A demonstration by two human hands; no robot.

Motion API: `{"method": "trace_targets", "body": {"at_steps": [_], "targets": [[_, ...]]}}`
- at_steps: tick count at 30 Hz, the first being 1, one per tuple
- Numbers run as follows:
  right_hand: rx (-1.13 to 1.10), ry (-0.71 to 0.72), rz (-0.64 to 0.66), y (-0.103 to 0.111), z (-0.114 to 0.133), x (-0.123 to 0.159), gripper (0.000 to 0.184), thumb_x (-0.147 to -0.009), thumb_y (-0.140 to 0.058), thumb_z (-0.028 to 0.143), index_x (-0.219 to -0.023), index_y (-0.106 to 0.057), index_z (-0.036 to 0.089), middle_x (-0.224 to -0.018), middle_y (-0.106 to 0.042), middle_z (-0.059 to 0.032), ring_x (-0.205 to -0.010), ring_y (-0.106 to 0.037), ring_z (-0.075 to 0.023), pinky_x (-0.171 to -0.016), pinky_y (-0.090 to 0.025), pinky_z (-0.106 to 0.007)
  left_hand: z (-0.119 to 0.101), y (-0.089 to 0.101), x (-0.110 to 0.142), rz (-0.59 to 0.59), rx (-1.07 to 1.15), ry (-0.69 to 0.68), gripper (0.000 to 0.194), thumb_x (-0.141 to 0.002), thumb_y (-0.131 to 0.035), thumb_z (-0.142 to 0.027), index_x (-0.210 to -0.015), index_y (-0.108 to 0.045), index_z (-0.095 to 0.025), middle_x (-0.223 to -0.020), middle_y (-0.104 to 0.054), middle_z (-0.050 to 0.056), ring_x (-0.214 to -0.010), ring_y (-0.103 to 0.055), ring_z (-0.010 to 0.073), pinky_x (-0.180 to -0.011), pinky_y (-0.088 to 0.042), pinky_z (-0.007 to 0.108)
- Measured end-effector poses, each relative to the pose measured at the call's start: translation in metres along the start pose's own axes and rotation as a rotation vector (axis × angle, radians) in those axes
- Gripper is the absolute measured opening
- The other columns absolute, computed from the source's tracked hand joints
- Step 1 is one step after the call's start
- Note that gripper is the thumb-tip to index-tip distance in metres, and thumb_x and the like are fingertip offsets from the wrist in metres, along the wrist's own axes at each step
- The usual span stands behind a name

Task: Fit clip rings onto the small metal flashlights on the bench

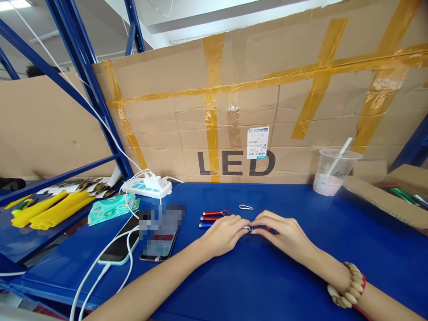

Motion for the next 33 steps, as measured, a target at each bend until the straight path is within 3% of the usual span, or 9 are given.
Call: {"method": "trace_targets", "body": {"at_steps": [33], "targets": [[0.003, -0.047, 0.083, -0.0029, -0.0023, 0.0001, 0.025, -0.087, -0.046, 0.041, -0.085, -0.062, 0.023, -0.079, -0.064, 0.0007, -0.056, -0.057, -0.0066, -0.050, -0.041, -0.016, 0.0006, -0.0039, 0.0001, 0.025, -0.110, -0.057, 0.026, -0.094, -0.031, -0.023, -0.103, -0.053, -0.014, -0.083, -0.058, 0.003, -0.077, -0.053, 0.0144, -0.072, -0.042, 0.024]]}}
Point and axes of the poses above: each hand's wrist, its own x-axis away from the middle knuckle, its own y-axis out of the back of the hand, z = x × y, the point moved 4 cm from there along -x, towards the middle knuckle
